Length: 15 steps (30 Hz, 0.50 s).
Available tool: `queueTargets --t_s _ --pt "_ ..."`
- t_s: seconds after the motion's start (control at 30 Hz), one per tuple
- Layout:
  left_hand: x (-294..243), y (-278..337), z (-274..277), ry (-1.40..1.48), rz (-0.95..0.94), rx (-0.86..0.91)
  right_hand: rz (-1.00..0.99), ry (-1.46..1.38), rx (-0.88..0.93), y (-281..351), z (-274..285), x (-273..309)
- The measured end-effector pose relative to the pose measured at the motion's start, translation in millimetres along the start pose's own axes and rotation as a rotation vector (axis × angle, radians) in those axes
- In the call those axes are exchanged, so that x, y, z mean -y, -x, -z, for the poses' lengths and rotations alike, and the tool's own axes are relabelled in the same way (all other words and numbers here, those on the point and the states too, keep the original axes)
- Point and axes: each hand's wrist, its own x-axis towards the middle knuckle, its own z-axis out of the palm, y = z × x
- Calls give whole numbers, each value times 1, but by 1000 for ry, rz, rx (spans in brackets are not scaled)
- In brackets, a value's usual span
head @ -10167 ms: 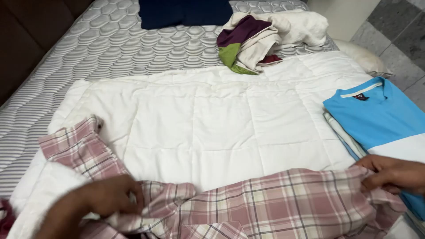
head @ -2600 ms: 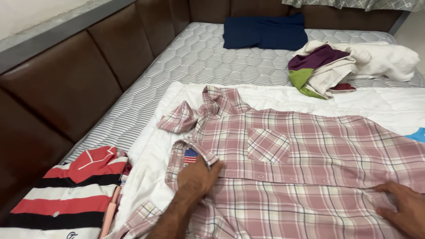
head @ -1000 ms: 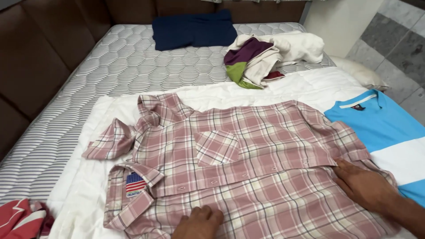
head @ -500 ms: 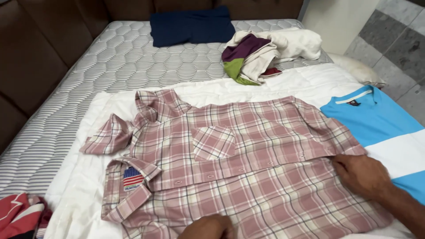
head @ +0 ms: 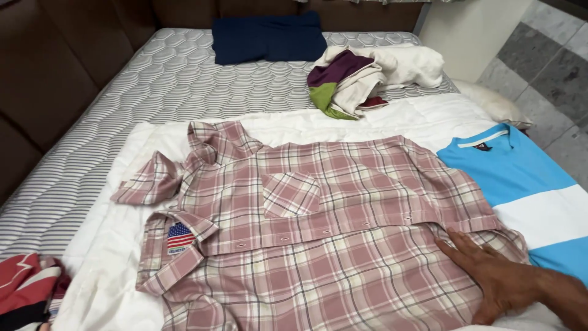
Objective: The person lays a plaid shirt flat on a bed and proceeds to button it up. They start at the collar and work their way down the front placket, fastening each button with their hands.
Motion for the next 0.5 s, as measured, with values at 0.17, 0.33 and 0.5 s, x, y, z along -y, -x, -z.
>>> queueTargets --t_s 0.17,0.33,0.5 --pt "34 -89 42 -38 71 -28 -73 58 33 4 6 8" --pt "146 -268 41 -44 119 -22 83 -244 -483 -40 -20 -54" --pt "196 -276 22 -57 191 -42 6 -32 -488 -19 -5 -33"
